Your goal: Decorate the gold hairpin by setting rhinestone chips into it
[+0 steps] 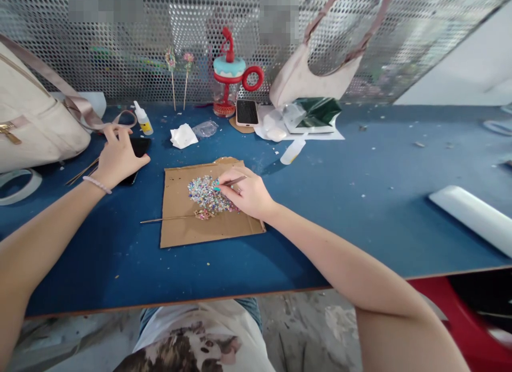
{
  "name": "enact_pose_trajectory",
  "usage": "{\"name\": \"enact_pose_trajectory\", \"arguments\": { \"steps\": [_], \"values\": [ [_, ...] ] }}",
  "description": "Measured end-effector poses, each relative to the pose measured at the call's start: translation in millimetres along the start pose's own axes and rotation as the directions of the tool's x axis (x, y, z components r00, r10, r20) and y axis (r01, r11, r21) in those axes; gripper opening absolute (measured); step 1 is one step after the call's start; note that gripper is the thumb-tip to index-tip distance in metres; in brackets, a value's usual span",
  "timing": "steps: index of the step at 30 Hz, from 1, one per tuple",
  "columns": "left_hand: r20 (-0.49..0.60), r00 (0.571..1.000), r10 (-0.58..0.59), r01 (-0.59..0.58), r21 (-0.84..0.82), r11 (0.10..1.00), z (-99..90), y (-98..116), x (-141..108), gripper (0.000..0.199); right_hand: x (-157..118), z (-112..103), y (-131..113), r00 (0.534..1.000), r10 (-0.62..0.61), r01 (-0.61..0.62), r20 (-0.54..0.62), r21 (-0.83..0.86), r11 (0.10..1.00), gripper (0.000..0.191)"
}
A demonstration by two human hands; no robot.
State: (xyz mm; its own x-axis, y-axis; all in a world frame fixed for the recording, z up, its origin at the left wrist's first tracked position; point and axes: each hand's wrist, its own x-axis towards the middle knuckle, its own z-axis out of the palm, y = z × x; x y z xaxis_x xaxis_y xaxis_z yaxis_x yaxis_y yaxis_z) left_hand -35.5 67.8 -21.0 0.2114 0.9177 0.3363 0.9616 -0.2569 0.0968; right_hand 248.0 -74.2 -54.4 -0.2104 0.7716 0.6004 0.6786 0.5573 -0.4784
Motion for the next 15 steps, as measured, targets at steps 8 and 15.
{"name": "enact_pose_trajectory", "arguments": {
  "steps": [8,15],
  "values": [
    [0.025,1.000,-0.009,0.011,-0.066,0.998,3.6,-6,-1,0.080,1,-3,-2,1.000,-0.024,0.024,0.020,-0.007,1.000,0.015],
    [0.058,0.998,-0.013,0.023,-0.163,0.986,7.8,-20,11,0.081,0,-4,-2,0.998,-0.057,0.058,0.038,-0.026,0.998,0.015]
  ]
}}
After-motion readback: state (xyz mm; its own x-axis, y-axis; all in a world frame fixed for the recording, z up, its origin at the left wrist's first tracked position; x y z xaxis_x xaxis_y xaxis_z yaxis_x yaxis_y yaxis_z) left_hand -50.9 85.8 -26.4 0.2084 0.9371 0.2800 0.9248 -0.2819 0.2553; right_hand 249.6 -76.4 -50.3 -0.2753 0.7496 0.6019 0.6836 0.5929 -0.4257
